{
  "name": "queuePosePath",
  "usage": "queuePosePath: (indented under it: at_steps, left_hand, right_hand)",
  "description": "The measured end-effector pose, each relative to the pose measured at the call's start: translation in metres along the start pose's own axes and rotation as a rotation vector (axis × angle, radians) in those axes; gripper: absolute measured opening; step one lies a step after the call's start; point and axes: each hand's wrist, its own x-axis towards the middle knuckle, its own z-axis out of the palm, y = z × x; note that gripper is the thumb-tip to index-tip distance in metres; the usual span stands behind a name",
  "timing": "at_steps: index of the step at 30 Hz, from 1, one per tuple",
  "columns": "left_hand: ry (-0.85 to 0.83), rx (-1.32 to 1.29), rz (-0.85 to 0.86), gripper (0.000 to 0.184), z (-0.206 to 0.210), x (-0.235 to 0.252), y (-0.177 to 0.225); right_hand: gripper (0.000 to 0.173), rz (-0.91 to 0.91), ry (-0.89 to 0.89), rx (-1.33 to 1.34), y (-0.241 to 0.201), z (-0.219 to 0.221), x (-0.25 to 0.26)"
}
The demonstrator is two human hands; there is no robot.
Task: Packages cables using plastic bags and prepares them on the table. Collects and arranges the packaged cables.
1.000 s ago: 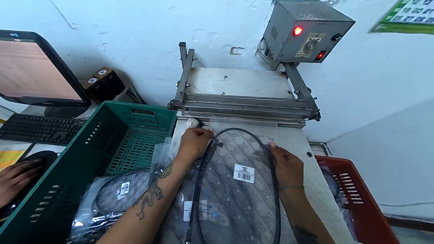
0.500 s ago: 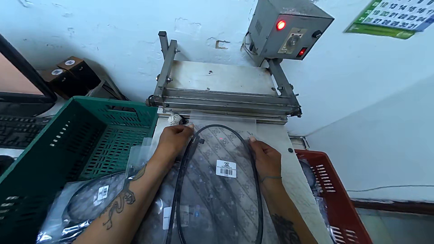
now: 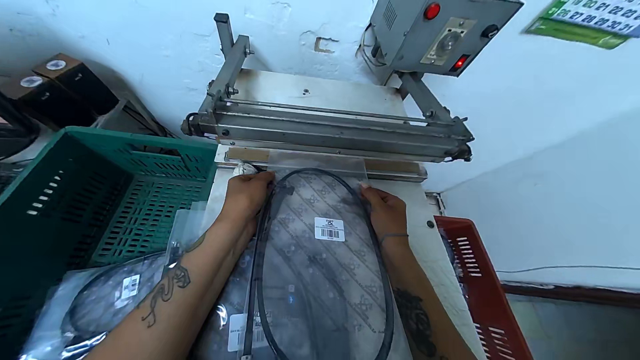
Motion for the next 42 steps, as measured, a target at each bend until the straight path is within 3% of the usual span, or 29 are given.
queuePosePath:
  at_steps: [35,37,40,41,42]
  left_hand:
    - [0.019,0.032,0.001,0.027,0.001,0.007,-0.001]
    - [-0.023,0.158,0.102,0.03,0.0,0.0,-0.001]
    - [-0.093,0.655,0.657,0.025,-0.032,-0.042,-0.008]
    - [-0.055,0.825,0.825,0.035,-0.054,-0.061,-0.016]
    - [-0.015,0.965,0.883,0.059,-0.079,-0.077,-0.027]
  right_hand:
    - [0.031,0.043,-0.054,0.052,-0.002,0.005,0.008]
    - [0.032,0.072,-0.102,0.04,-0.001,-0.003,0.004]
    - [0.031,-0.035,-0.12,-0.065,0.015,-0.043,-0.013]
    - [0.029,-0.121,-0.06,-0.147,0.026,-0.058,-0.025]
    - [0.027,-0.227,0.022,-0.254,0.036,-0.071,-0.04]
